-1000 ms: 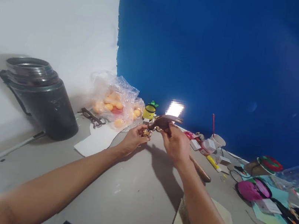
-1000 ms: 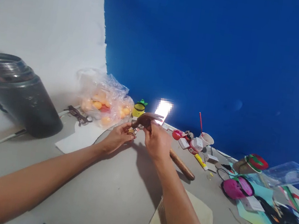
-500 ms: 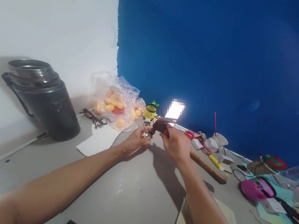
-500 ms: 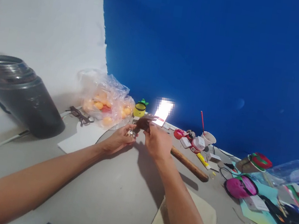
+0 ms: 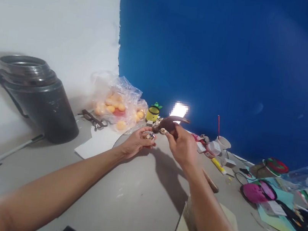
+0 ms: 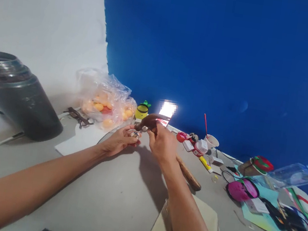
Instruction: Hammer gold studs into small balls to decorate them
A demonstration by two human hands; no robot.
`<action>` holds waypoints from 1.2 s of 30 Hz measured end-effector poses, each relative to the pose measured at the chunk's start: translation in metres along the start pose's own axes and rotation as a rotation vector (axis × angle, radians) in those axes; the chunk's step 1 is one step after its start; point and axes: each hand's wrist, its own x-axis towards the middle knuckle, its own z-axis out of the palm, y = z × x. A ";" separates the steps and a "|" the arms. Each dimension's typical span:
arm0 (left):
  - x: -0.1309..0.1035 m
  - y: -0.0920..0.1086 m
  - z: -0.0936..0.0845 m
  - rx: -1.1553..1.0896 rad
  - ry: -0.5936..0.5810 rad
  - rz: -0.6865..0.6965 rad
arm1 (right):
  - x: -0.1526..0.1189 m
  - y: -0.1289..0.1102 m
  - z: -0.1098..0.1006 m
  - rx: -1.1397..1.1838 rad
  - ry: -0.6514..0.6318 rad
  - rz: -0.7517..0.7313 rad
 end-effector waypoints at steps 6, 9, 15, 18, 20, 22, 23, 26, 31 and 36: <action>0.003 0.001 -0.005 -0.125 -0.053 -0.058 | 0.000 0.001 -0.002 -0.129 -0.010 0.029; 0.003 0.001 -0.005 -0.167 -0.081 -0.073 | 0.000 0.000 -0.005 -0.105 0.045 0.017; 0.003 -0.001 -0.006 -0.124 -0.159 -0.090 | 0.001 -0.002 -0.005 -0.104 -0.110 0.040; 0.003 -0.001 -0.006 -0.136 -0.142 -0.061 | 0.001 0.000 -0.005 -0.069 -0.014 0.036; 0.003 -0.001 -0.006 -0.114 -0.139 -0.053 | 0.002 0.000 -0.005 -0.045 -0.034 0.026; 0.002 -0.002 -0.005 -0.064 -0.128 -0.044 | 0.003 0.001 -0.003 -0.048 -0.112 0.033; 0.002 -0.003 -0.005 -0.025 -0.116 -0.031 | 0.003 0.001 -0.003 -0.057 -0.137 0.043; 0.002 -0.005 -0.002 0.114 -0.058 0.026 | 0.004 0.003 -0.002 -0.073 -0.099 0.070; 0.003 -0.007 -0.001 0.277 -0.016 0.111 | 0.002 0.000 -0.003 -0.062 -0.149 0.002; 0.003 -0.012 -0.005 0.575 0.029 0.336 | -0.001 -0.003 -0.002 -0.143 -0.085 0.001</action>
